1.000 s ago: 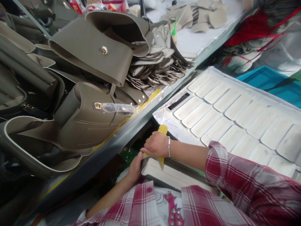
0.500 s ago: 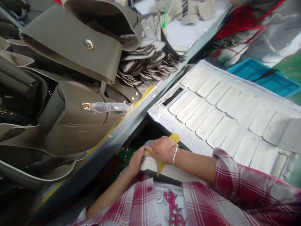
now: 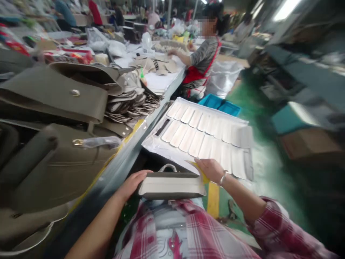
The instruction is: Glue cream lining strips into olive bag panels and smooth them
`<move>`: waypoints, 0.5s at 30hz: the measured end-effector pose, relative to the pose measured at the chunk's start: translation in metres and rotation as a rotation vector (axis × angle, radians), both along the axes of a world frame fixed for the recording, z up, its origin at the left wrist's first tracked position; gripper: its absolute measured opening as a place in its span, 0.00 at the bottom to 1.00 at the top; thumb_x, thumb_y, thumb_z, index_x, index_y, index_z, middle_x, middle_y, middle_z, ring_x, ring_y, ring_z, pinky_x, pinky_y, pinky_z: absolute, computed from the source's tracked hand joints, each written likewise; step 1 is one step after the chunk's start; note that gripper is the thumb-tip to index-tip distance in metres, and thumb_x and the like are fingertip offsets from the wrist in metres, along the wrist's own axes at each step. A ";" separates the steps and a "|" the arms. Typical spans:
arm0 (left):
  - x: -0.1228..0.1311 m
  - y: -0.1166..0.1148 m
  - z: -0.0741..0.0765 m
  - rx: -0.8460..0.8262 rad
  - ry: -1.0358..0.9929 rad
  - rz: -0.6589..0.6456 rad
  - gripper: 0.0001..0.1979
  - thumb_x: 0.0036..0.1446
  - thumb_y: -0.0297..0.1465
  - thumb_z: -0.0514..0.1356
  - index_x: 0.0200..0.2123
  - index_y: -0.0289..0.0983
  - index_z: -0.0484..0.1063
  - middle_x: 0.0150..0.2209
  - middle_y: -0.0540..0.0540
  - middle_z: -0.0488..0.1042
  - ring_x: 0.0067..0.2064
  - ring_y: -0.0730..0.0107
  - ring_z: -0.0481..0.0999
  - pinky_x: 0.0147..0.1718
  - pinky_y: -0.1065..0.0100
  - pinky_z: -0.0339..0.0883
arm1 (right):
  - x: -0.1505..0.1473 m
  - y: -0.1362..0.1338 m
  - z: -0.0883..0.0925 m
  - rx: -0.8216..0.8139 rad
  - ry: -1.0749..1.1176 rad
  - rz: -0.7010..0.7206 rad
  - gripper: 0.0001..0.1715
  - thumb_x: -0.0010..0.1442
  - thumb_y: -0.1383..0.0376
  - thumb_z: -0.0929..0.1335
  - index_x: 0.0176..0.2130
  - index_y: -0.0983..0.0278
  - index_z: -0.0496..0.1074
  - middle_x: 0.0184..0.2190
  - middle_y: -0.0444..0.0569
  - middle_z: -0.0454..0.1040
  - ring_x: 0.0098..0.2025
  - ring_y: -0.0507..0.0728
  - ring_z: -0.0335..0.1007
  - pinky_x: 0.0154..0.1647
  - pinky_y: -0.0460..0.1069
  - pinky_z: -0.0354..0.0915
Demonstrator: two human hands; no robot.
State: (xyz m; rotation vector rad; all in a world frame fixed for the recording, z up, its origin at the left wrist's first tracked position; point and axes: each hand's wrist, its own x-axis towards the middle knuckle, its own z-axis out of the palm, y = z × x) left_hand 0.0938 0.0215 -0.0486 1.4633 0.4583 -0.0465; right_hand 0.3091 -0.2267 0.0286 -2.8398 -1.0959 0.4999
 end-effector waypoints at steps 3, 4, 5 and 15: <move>0.010 0.012 0.004 0.025 0.091 -0.142 0.24 0.54 0.44 0.55 0.49 0.36 0.72 0.49 0.43 0.73 0.52 0.54 0.68 0.54 0.57 0.56 | 0.002 -0.048 -0.022 -0.065 -0.023 -0.139 0.36 0.69 0.55 0.46 0.29 0.64 0.72 0.25 0.51 0.73 0.29 0.54 0.71 0.29 0.47 0.61; 0.016 0.015 0.007 0.027 0.112 -0.205 0.24 0.54 0.44 0.56 0.49 0.37 0.71 0.50 0.43 0.73 0.53 0.54 0.68 0.54 0.57 0.56 | 0.001 -0.058 -0.031 -0.081 -0.025 -0.170 0.36 0.69 0.56 0.46 0.29 0.64 0.72 0.25 0.52 0.74 0.30 0.55 0.72 0.30 0.47 0.61; 0.024 0.016 0.011 0.031 0.129 -0.274 0.24 0.53 0.44 0.57 0.50 0.38 0.71 0.50 0.44 0.72 0.53 0.54 0.68 0.55 0.58 0.56 | -0.002 -0.064 -0.038 -0.088 -0.023 -0.190 0.35 0.69 0.57 0.47 0.30 0.65 0.72 0.26 0.52 0.74 0.31 0.54 0.72 0.31 0.47 0.61; 0.153 -0.075 0.031 -0.093 0.186 -0.695 0.17 0.44 0.44 0.64 0.38 0.43 0.77 0.45 0.46 0.76 0.53 0.57 0.70 0.54 0.62 0.57 | -0.001 -0.046 -0.052 -0.101 0.023 -0.139 0.33 0.69 0.55 0.48 0.33 0.64 0.73 0.31 0.54 0.76 0.36 0.57 0.73 0.33 0.48 0.61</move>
